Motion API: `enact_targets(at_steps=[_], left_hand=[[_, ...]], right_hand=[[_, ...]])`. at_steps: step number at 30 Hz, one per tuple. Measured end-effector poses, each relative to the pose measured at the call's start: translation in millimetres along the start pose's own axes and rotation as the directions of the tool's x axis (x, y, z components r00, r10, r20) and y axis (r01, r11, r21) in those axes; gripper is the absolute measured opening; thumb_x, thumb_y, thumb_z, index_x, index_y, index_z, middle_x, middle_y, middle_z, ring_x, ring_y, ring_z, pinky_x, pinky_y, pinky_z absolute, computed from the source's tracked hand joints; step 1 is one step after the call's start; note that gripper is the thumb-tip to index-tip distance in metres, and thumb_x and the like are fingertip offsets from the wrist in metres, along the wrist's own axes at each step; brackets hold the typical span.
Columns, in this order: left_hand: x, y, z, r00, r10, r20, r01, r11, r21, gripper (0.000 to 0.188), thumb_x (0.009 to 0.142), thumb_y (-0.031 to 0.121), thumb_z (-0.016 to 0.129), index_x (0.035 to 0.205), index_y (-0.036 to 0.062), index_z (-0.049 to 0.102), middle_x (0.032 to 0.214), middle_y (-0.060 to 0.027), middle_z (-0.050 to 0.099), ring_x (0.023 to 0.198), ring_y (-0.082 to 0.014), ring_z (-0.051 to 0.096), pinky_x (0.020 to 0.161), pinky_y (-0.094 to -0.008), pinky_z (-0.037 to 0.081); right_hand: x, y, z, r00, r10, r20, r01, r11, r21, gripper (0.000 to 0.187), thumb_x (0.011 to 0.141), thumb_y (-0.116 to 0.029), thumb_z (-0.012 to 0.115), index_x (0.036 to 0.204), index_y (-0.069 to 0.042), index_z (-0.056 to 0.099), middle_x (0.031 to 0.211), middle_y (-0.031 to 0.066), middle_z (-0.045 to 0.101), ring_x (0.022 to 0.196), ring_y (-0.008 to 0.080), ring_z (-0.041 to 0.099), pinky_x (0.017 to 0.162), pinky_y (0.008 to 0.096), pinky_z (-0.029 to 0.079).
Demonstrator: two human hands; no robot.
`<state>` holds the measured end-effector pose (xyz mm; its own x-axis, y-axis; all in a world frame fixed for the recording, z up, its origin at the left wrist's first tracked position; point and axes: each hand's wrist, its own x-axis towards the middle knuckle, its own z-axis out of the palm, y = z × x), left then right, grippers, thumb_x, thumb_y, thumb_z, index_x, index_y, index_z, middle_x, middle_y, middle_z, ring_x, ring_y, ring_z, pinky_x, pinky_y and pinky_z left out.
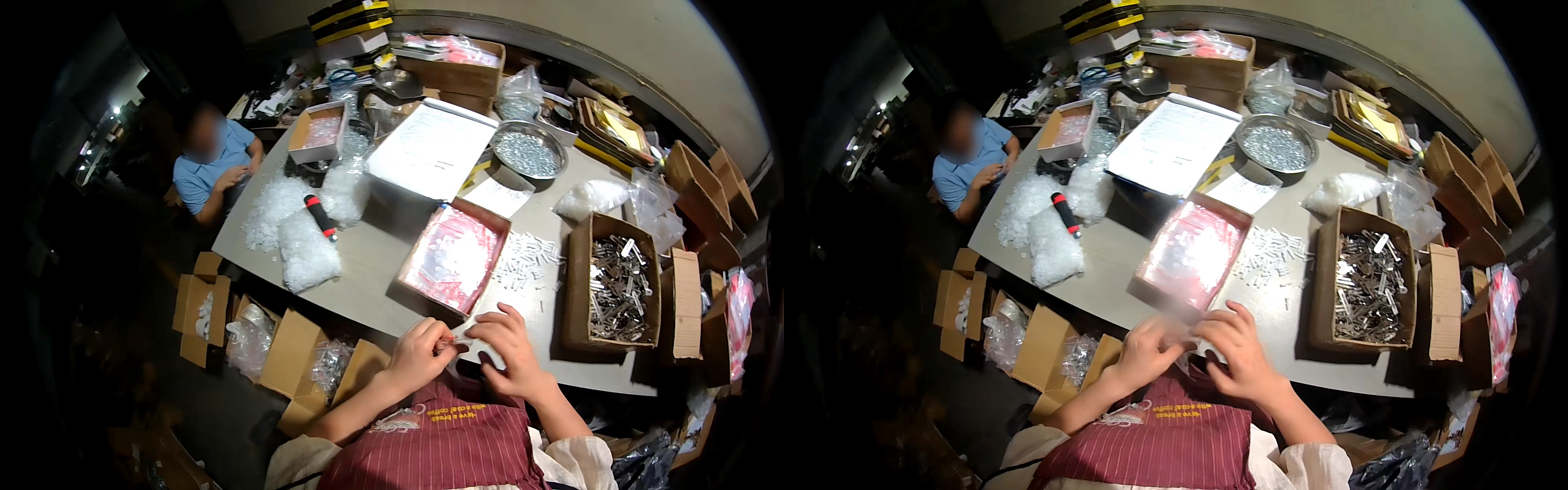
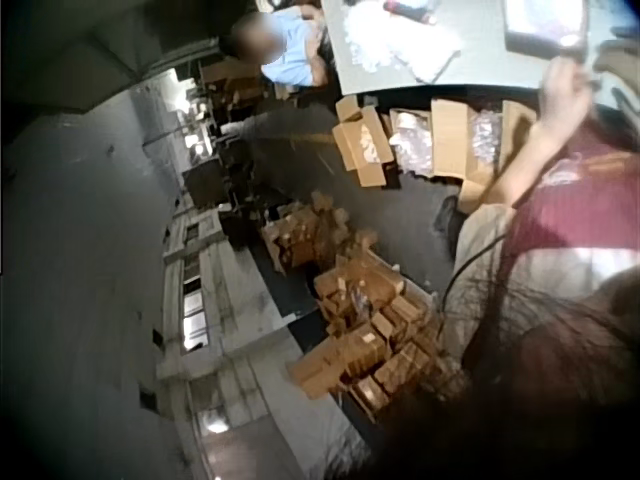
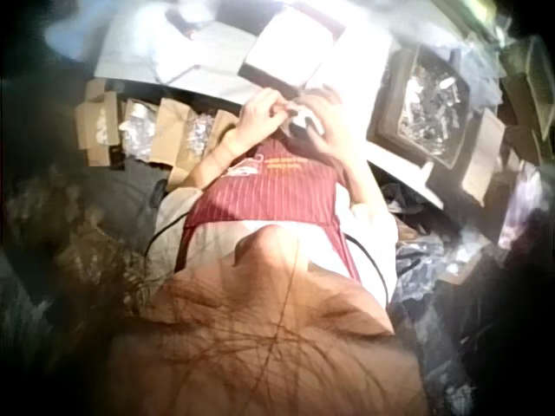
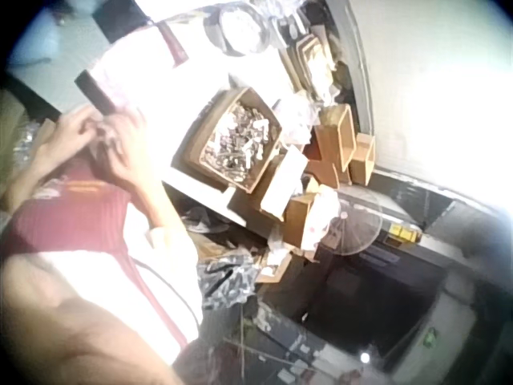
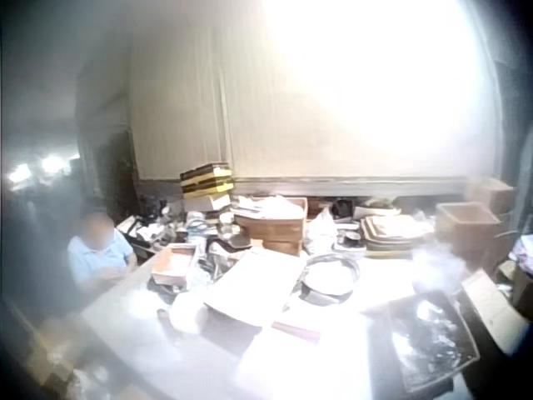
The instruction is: The person repeatedly picks small metal hardware pieces from a cardboard box, attaches a white plastic sleeve to each piece, and places the assembled item into a pink box. A coworker is visible across the table handling bubble wrap.
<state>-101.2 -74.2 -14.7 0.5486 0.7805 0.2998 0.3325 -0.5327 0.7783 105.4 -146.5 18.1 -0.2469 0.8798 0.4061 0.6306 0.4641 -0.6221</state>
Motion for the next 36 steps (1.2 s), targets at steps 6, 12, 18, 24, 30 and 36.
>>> enact_targets(at_steps=[6, 12, 18, 24, 30, 36], left_hand=[[-3.9, 4.1, 9.6, 0.992, 0.051, 0.111, -0.05, 0.999, -0.009, 0.026, 0.077, 0.006, 0.076, 0.1, 0.0049, 0.064, 0.095, -0.01, 0.064, 0.089, -0.0319, 0.064, 0.077, -0.0412, 0.053], [-2.8, 5.4, 11.8, 0.975, 0.153, 0.161, -0.187, 0.957, 0.223, 0.05, 0.075, 0.006, 0.075, 0.121, 0.0014, 0.056, 0.116, -0.0199, 0.057, 0.109, -0.0403, 0.057, 0.096, -0.0492, 0.043], [-14.7, -43.8, 56.0, 0.98, 0.045, 0.194, -0.069, 0.99, 0.121, 0.027, 0.077, 0.005, 0.073, 0.097, 0.0061, 0.056, 0.089, -0.012, 0.06, 0.088, -0.0365, 0.058, 0.079, -0.0472, 0.044], [-7.0, -29.4, 67.2, 0.975, -0.017, 0.219, 0.022, 1.0, -0.019, 0.029, 0.079, 0.005, 0.074, 0.104, 0.0062, 0.06, 0.087, -0.0102, 0.061, 0.086, -0.0344, 0.061, 0.08, -0.0457, 0.046], [-4.0, -32.9, 77.4, 0.969, -0.08, 0.233, 0.108, 0.988, -0.107, 0.027, 0.081, 0.006, 0.076, 0.104, 0.0063, 0.062, 0.09, -0.0089, 0.064, 0.088, -0.0296, 0.064, 0.078, -0.0415, 0.049], [15.8, -24.4, 87.9, 0.972, -0.044, 0.233, 0.086, 0.981, -0.175, 0.025, 0.083, 0.007, 0.075, 0.105, 0.004, 0.062, 0.089, -0.01, 0.064, 0.088, -0.0266, 0.066, 0.08, -0.0372, 0.051]], right_hand=[[-18.0, 9.7, 5.6, 0.962, 0.113, 0.247, -0.106, 0.993, -0.044, 0.053, 0.067, -0.007, 0.064, 0.12, -0.011, 0.067, 0.126, 0.0078, 0.064, 0.137, 0.0325, 0.045, 0.122, 0.0637, 0.009], [-39.1, 18.2, 21.0, 0.911, 0.187, 0.366, -0.212, 0.977, 0.029, 0.068, 0.067, -0.021, 0.067, 0.135, -0.018, 0.066, 0.161, 0.0107, 0.039, 0.154, 0.0447, 0.013, 0.119, 0.07, -0.005], [-50.7, 69.9, 32.8, 0.899, 0.411, 0.15, -0.436, 0.814, 0.385, 0.045, 0.079, -0.013, 0.068, 0.123, -0.007, 0.07, 0.125, 0.0164, 0.067, 0.112, 0.0315, 0.068, 0.097, 0.0466, 0.052], [-89.8, 187.3, 6.5, 0.685, 0.649, -0.331, -0.718, 0.524, -0.457, 0.017, 0.084, -0.014, 0.065, 0.09, 0.001, 0.061, 0.09, 0.0252, 0.067, 0.085, 0.0423, 0.069, 0.074, 0.0518, 0.057], [-72.5, 197.4, 6.7, 0.827, 0.522, -0.211, -0.534, 0.608, -0.587, 0.009, 0.084, -0.011, 0.059, 0.086, -0.002, 0.061, 0.087, 0.0204, 0.066, 0.078, 0.0395, 0.069, 0.066, 0.0494, 0.057], [-66.1, 220.3, 14.3, 0.843, 0.485, -0.232, -0.496, 0.536, -0.683, 0.008, 0.086, -0.006, 0.053, 0.086, -0.004, 0.062, 0.087, 0.0171, 0.063, 0.076, 0.0361, 0.067, 0.062, 0.0471, 0.056]])
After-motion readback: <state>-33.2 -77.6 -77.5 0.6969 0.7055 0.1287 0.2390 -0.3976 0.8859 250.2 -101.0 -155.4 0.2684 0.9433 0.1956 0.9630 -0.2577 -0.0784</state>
